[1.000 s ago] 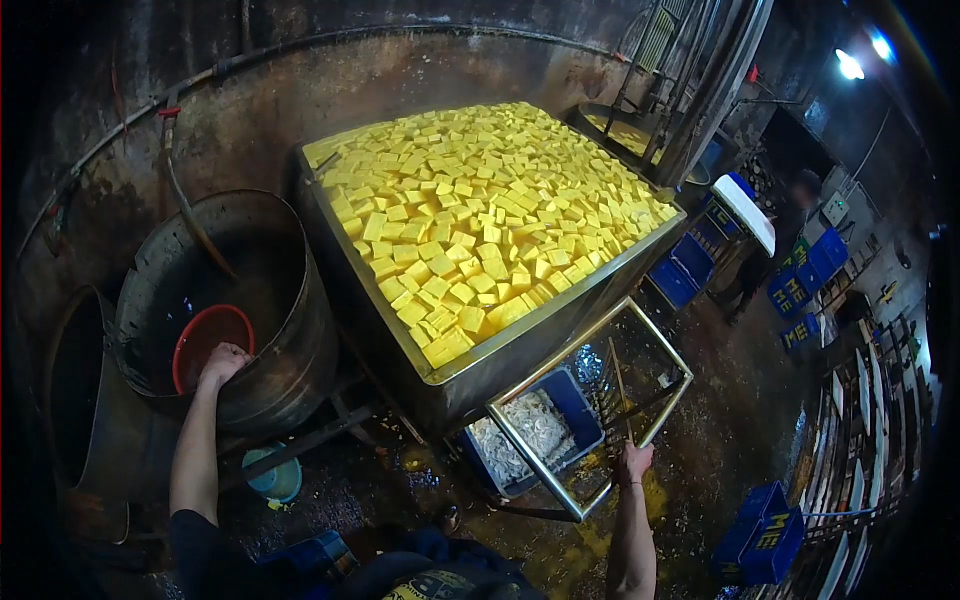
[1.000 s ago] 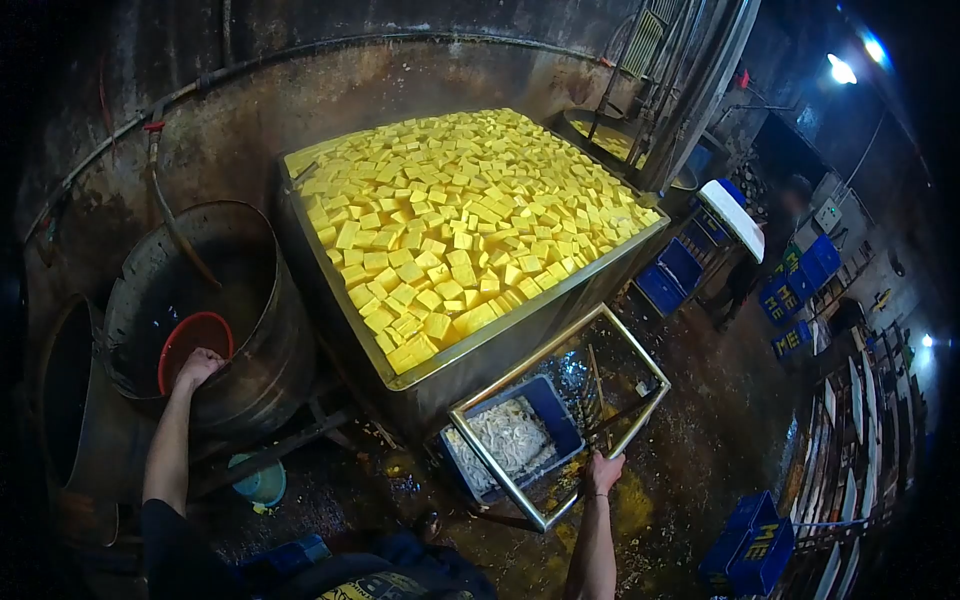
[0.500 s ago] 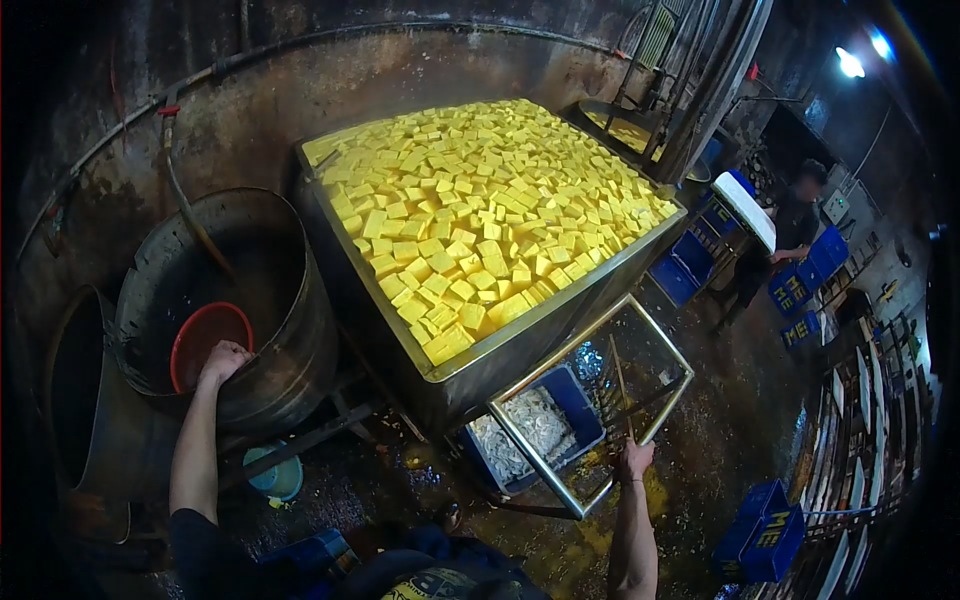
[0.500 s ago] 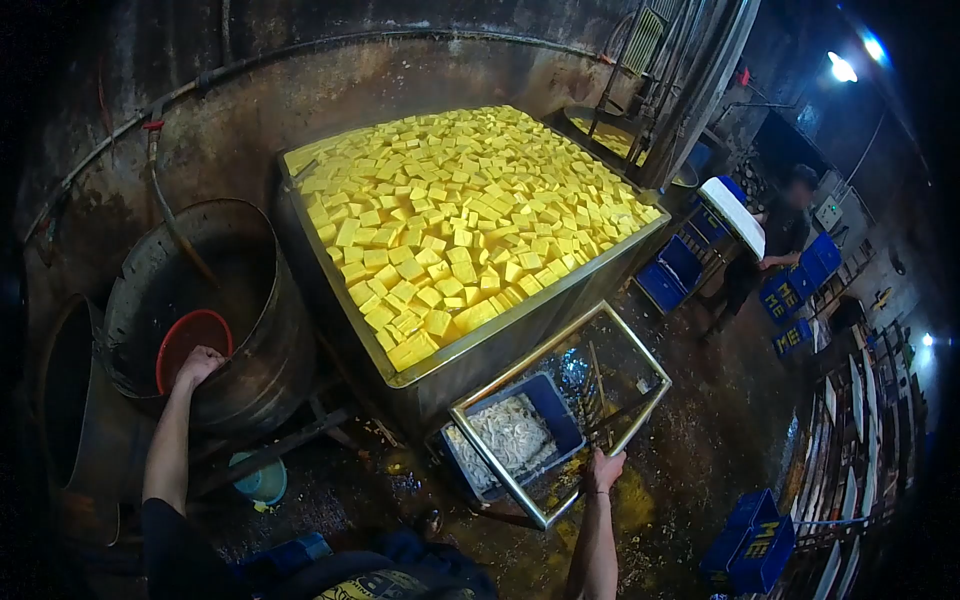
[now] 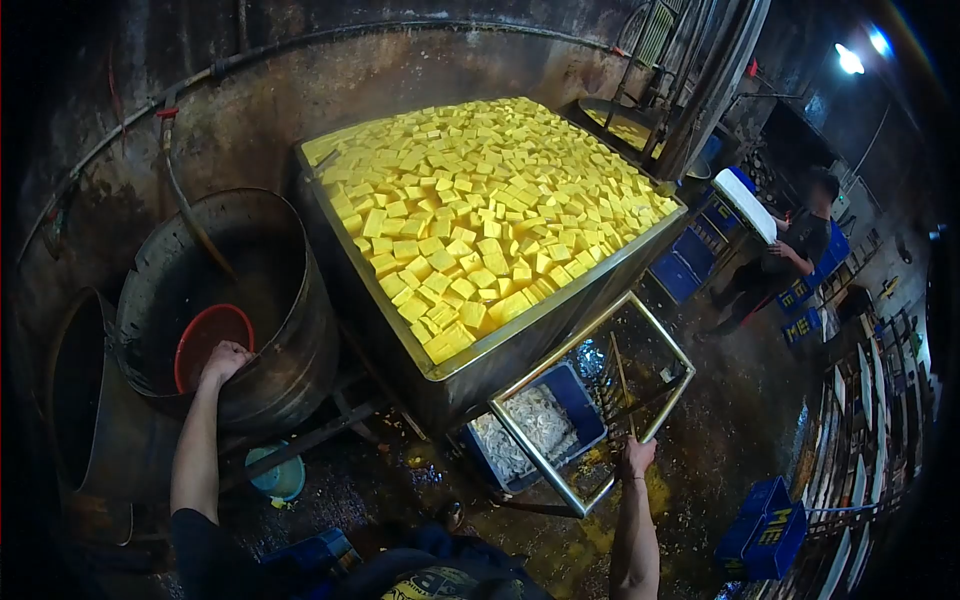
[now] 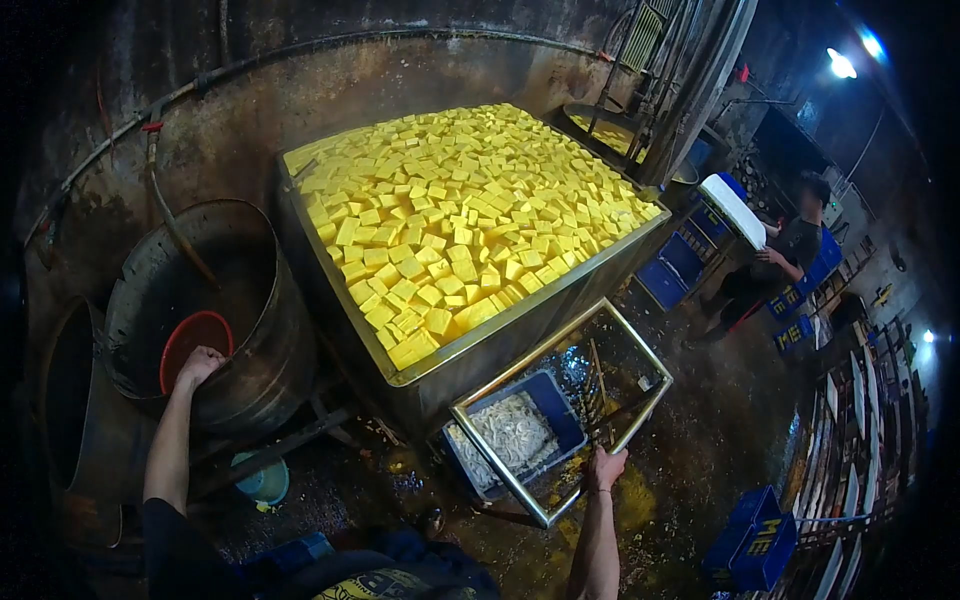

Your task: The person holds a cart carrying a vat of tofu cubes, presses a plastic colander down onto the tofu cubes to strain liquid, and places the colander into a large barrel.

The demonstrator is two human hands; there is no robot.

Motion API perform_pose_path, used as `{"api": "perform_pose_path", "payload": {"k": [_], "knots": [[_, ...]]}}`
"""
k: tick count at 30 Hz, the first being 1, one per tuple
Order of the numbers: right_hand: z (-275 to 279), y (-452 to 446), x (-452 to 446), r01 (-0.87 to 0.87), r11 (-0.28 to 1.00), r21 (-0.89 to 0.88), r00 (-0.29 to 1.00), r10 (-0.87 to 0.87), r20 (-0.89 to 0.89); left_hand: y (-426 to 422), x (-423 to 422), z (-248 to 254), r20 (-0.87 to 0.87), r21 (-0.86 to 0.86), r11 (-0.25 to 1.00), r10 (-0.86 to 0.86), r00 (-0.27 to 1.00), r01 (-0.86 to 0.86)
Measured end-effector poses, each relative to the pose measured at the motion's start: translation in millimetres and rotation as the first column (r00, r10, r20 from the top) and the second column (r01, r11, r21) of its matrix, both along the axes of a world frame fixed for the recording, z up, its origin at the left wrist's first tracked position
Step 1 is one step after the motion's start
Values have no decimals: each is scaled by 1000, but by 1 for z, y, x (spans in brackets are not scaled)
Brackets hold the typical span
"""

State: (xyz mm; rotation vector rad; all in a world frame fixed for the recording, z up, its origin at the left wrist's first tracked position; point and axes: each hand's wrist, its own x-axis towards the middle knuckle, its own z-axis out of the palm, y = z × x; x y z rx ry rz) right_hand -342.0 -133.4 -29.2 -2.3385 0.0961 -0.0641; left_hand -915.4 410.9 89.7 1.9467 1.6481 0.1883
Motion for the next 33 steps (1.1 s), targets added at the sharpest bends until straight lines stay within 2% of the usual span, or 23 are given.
{"api": "perform_pose_path", "payload": {"k": [5, 8, 12, 15, 17, 20, 23, 25, 27, 33], "knots": [[-15, -9, 10, -45, 996, -75, 999, 47, 25, -4, 3, 5, -8, -10, 1000, 9, 1000, -9], [-8, -7, 5, -24, 1000, -12, 1000, 24, 14, 7, -5, -9, -24, 15, 1000, -10, 1000, 10], [-9, -7, 5, -46, 999, 24, 999, 46, 18, -3, 1, 2, -54, 89, 994, -54, 997, 59], [-14, -7, 8, -42, 999, -14, 998, 43, 48, -8, 4, 10, 3, 8, 1000, 2, 1000, -2], [-15, -7, 8, -31, 998, -47, 998, 34, 58, 4, -3, -4, -4, 9, 1000, -18, 1000, 18], [-1, -2, 0, -28, 999, 15, 1000, 28, -8, 12, -10, -16, 9, 9, 999, -35, 999, 35], [2, -2, -3, -33, 998, 51, 999, 33, 5, 5, -5, -8, 30, -4, 1000, -15, 999, 15], [2, -2, -2, -42, 999, 16, 999, 41, 15, 0, -2, -3, 31, -14, 1000, 2, 1000, -2], [2, -1, -3, -30, 999, 23, 1000, 30, 9, -1, -2, -2, -15, 78, 997, -14, 1000, 15], [3, -4, -1, -38, 999, 4, 999, 38, -21, 0, -2, -2, 5, 20, 1000, -12, 1000, 12]]}}
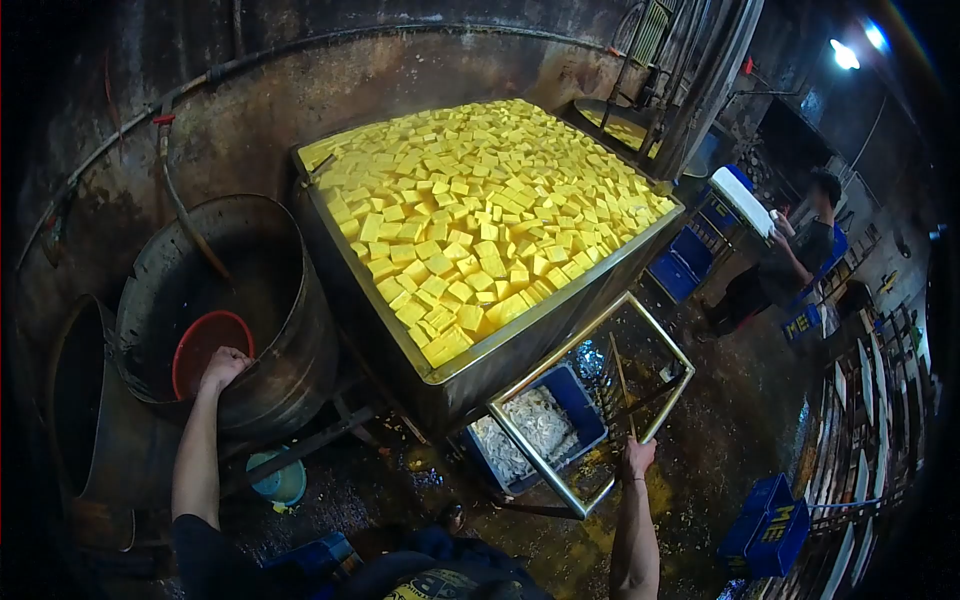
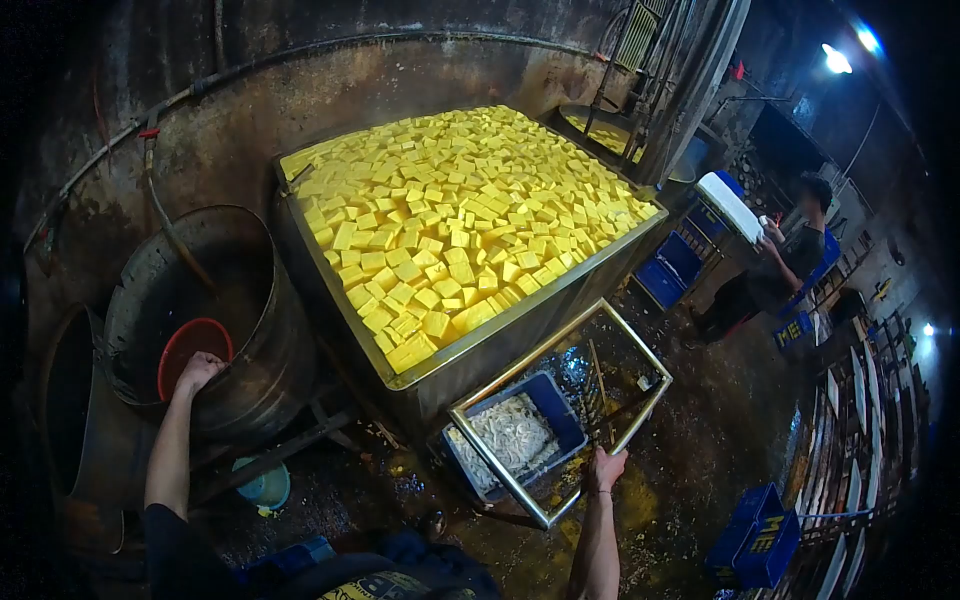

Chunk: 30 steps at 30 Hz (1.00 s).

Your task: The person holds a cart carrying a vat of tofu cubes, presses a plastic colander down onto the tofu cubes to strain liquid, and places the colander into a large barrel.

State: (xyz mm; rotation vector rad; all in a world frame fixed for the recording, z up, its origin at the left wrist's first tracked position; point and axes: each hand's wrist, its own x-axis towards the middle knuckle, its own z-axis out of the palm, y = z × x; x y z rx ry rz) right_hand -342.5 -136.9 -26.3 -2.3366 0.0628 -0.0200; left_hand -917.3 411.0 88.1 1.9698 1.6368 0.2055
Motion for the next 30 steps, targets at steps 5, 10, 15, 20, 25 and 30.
{"api": "perform_pose_path", "payload": {"k": [5, 10, 15, 20, 25, 30], "knots": [[-7, 0, 3, 40, 997, 64, 999, -38, -28, 4, -2, -5, -12, 23, 1000, -15, 1000, 15], [-8, -2, 5, 7, 1000, -13, 999, -6, 36, 6, -4, -9, -4, 1, 1000, -7, 1000, 7], [-9, -2, 3, 5, 1000, 21, 998, -6, 67, 5, -4, -8, 10, 8, 1000, -1, 1000, 1], [-7, 1, 0, 18, 999, 40, 997, -20, 72, 6, -4, -8, -2, -10, 1000, 13, 1000, -13], [-7, 1, 0, 24, 1000, 16, 996, -25, 84, -2, 3, 3, -20, -18, 1000, -9, 1000, 8], [-5, 2, -1, 26, 999, 28, 998, -28, 62, 1, 1, -1, 17, -47, 999, 20, 1000, -19]]}}
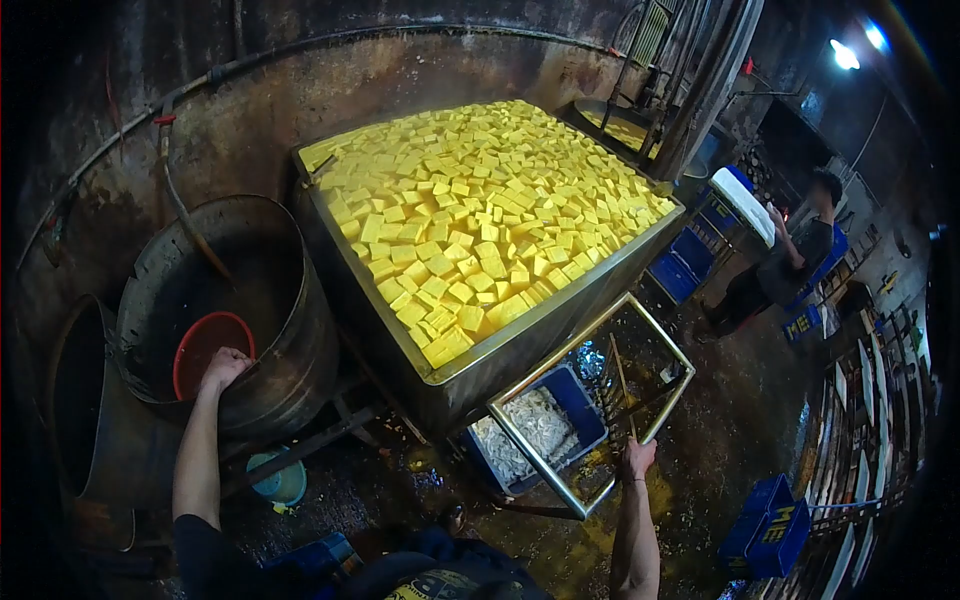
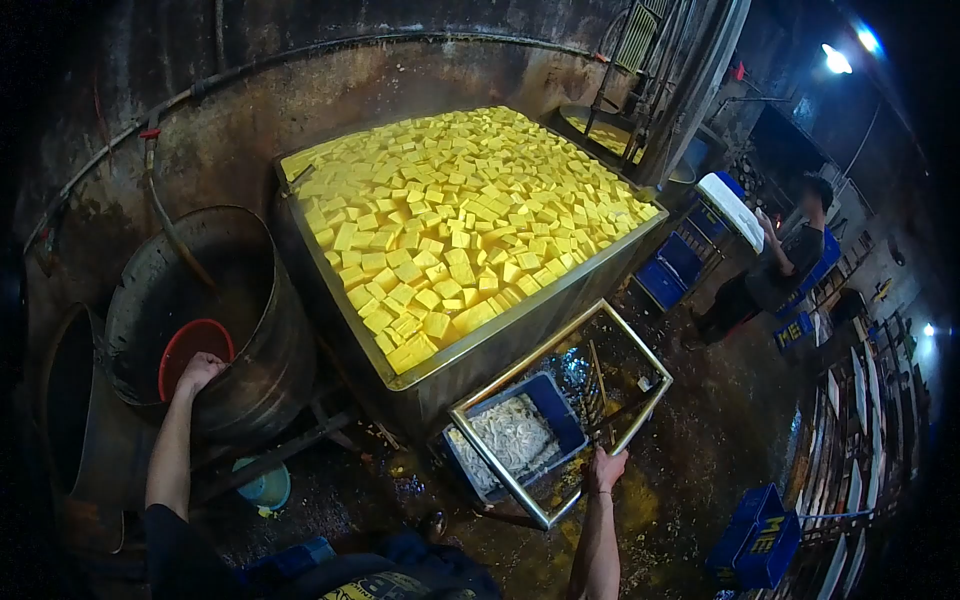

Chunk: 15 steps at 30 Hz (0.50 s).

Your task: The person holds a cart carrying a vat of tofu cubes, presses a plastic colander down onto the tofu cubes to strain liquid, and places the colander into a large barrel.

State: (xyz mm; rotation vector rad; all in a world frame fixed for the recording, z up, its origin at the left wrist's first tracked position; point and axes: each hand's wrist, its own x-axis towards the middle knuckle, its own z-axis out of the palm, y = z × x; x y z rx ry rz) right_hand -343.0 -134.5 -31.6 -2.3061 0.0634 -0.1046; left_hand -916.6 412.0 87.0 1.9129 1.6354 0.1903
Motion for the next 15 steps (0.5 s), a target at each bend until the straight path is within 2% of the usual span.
{"api": "perform_pose_path", "payload": {"k": [5, 7, 9, 15], "knots": [[15, 6, -8, 7, 998, 59, 997, -3, -74, 1, -1, -1, -22, 20, 1000, -3, 1000, 4], [6, 1, -2, -14, 1000, 6, 999, 14, -52, 0, -2, -1, -17, 20, 1000, 12, 1000, -12], [-4, -4, 5, -30, 999, -25, 999, 29, -44, -1, 0, 1, -66, 97, 995, -15, 998, 21], [-9, -9, 9, -50, 997, -53, 996, 47, -70, -12, 8, 15, -12, 39, 999, 5, 1000, -5]]}}
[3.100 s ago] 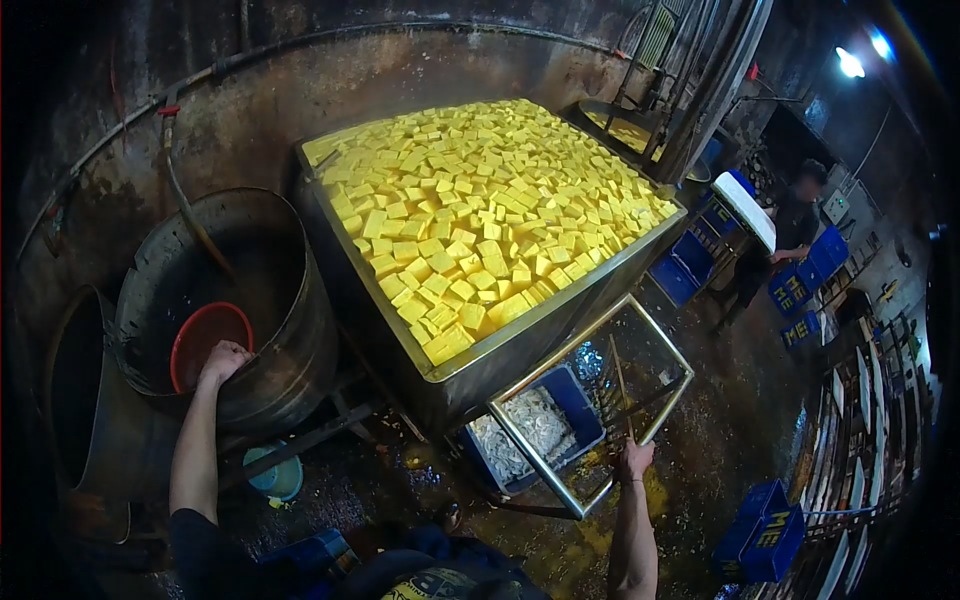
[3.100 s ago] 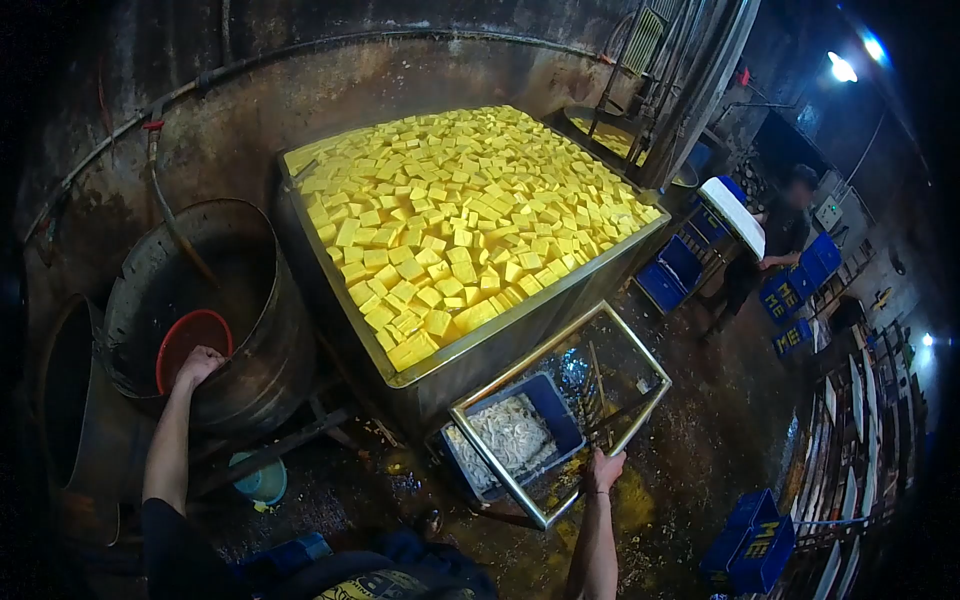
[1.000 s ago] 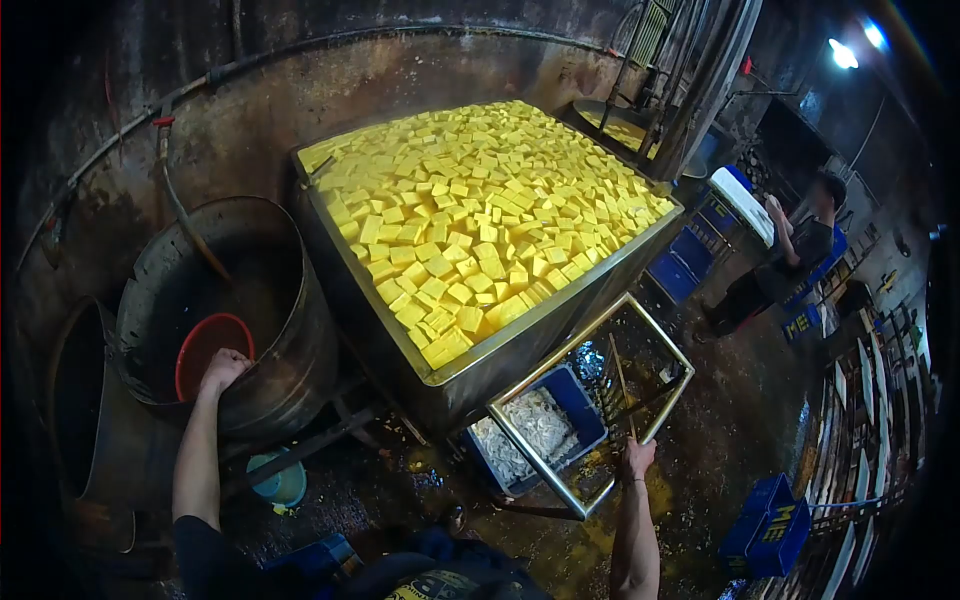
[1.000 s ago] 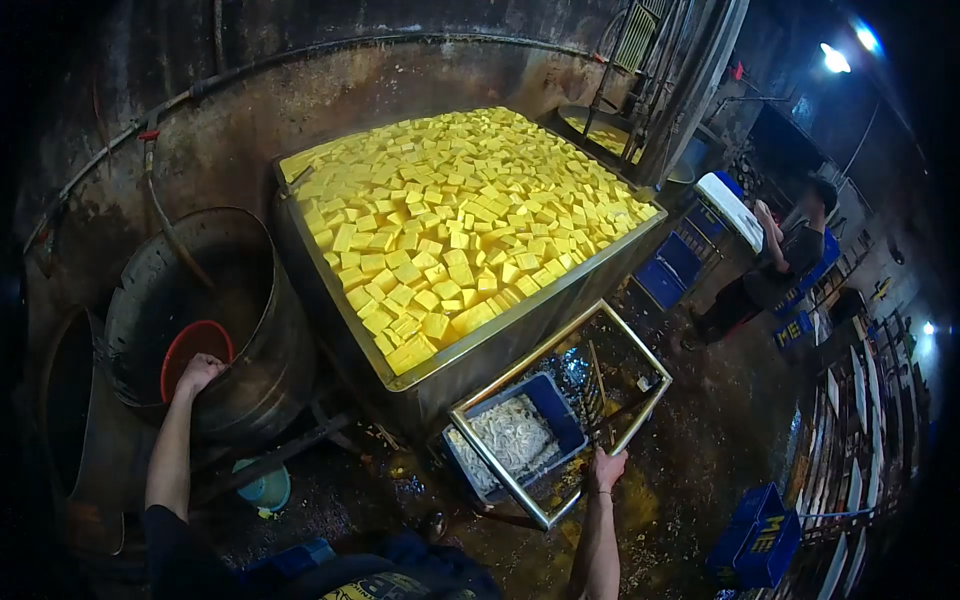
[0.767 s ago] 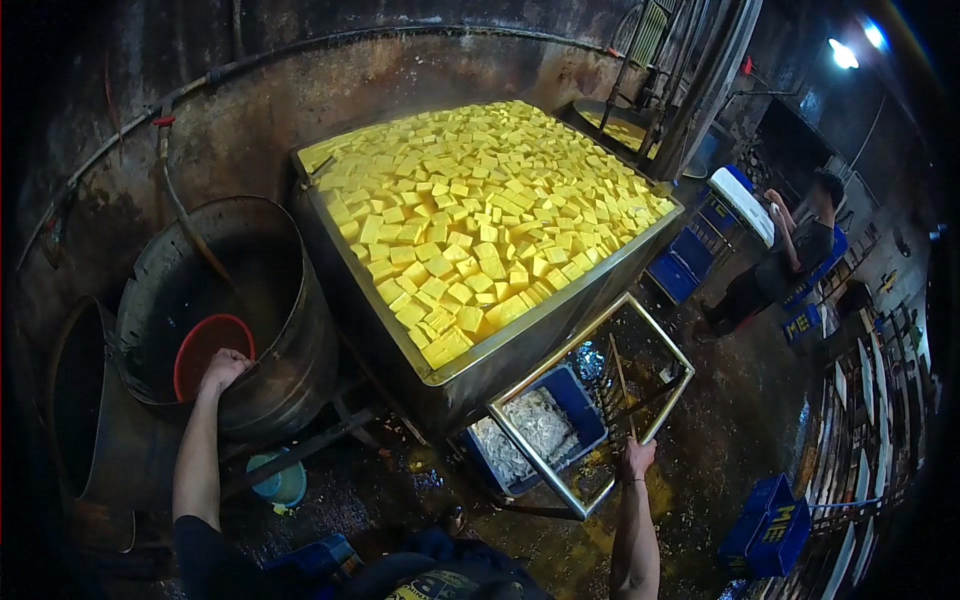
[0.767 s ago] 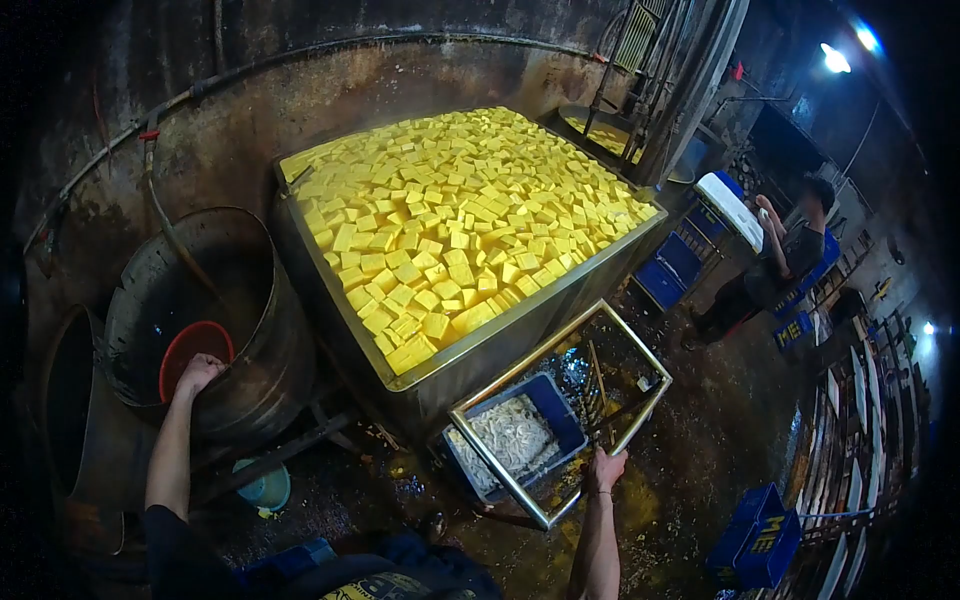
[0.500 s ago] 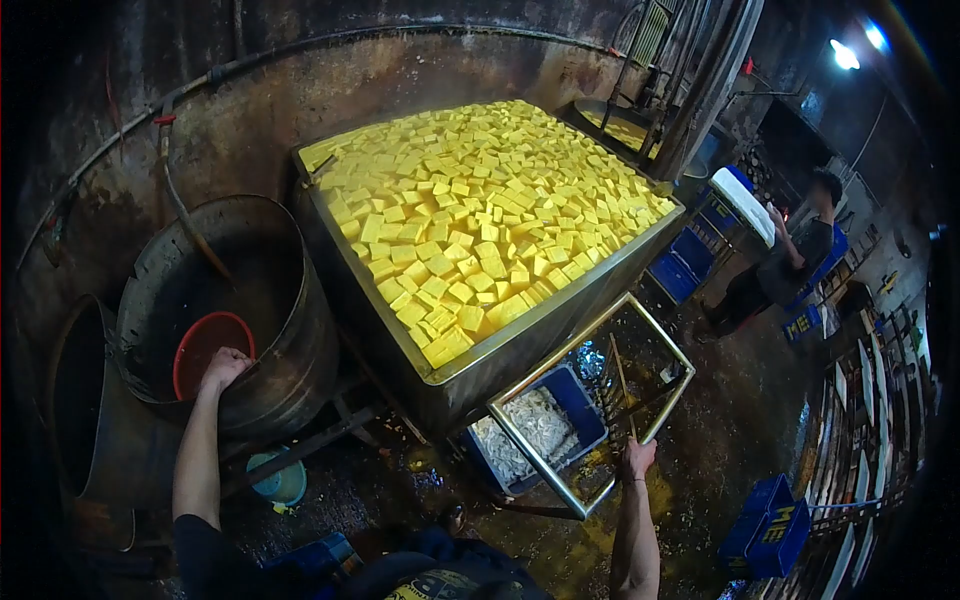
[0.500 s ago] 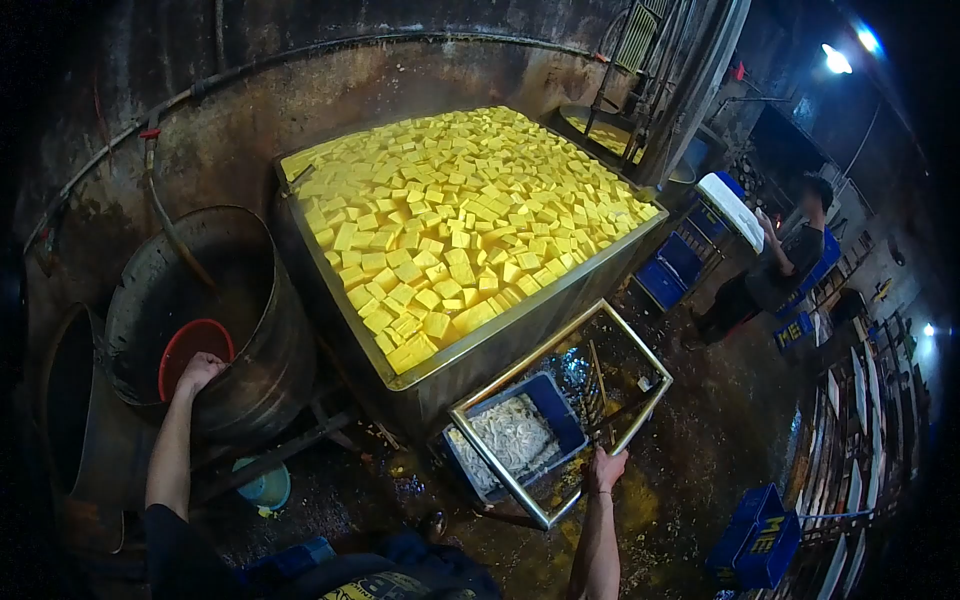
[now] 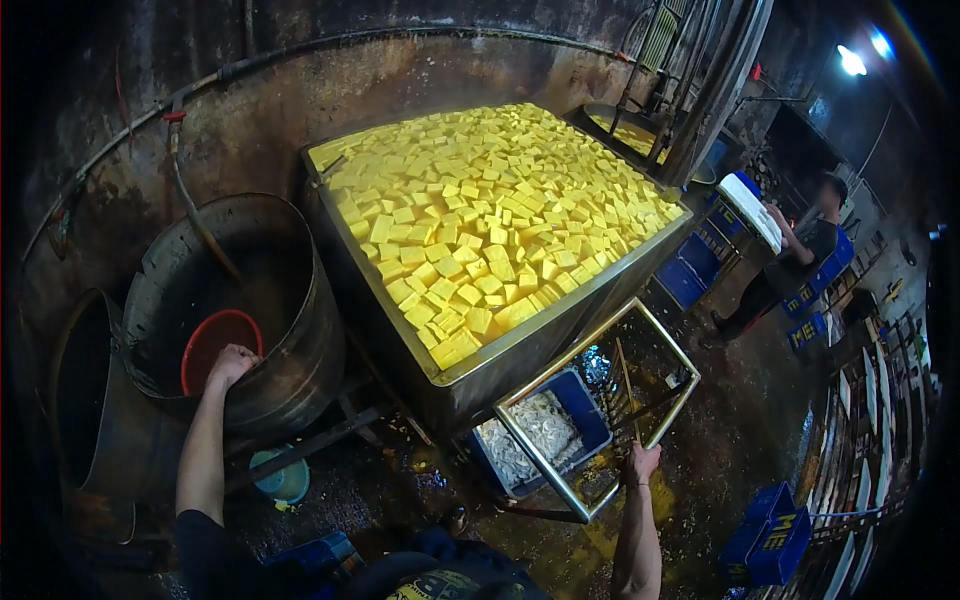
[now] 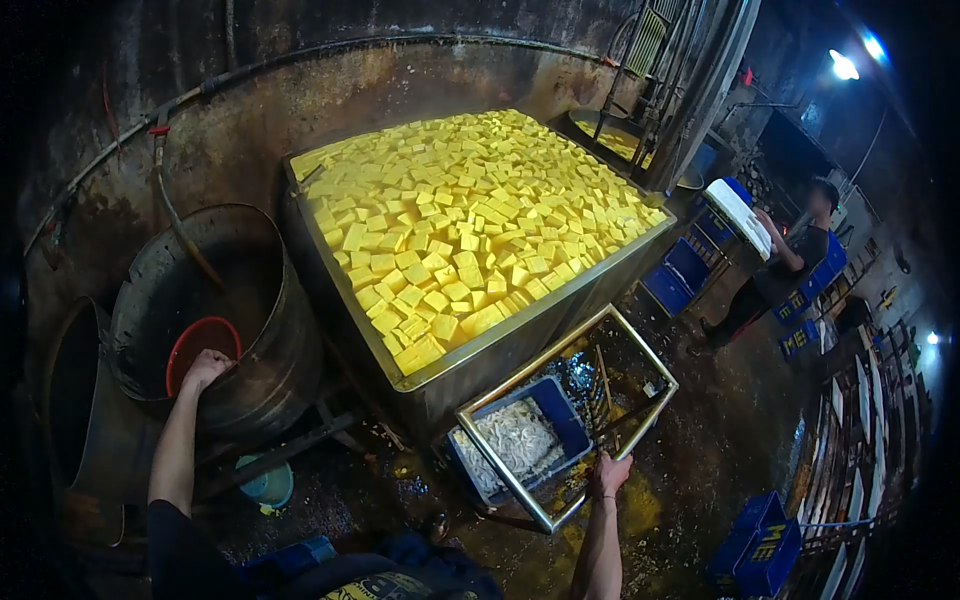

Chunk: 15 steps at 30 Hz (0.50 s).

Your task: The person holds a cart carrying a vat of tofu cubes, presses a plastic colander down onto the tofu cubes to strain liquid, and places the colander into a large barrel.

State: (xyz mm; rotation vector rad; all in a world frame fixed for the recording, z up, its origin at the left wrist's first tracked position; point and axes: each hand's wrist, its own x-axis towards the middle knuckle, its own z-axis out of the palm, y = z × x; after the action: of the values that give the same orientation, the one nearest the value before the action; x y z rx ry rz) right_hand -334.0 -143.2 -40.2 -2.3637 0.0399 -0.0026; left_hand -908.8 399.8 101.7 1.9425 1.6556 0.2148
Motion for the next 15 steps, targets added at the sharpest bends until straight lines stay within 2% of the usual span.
{"api": "perform_pose_path", "payload": {"k": [5, 7, 13, 15], "knots": [[6, 3, -4, -3, 1000, 5, 1000, 3, 3, 0, 0, 0, -2, 14, 1000, -1, 1000, 1], [15, 6, -11, 33, 994, 107, 999, -33, 2, 3, -2, -3, -1, 20, 1000, -7, 1000, 7], [-7, 0, 2, 18, 1000, -17, 993, -16, 114, 4, -3, -5, -13, 14, 1000, -1, 1000, 1], [1, 3, -3, 22, 1000, 17, 999, -23, 46, 6, -4, -8, 3, -13, 1000, -3, 1000, 3]]}}
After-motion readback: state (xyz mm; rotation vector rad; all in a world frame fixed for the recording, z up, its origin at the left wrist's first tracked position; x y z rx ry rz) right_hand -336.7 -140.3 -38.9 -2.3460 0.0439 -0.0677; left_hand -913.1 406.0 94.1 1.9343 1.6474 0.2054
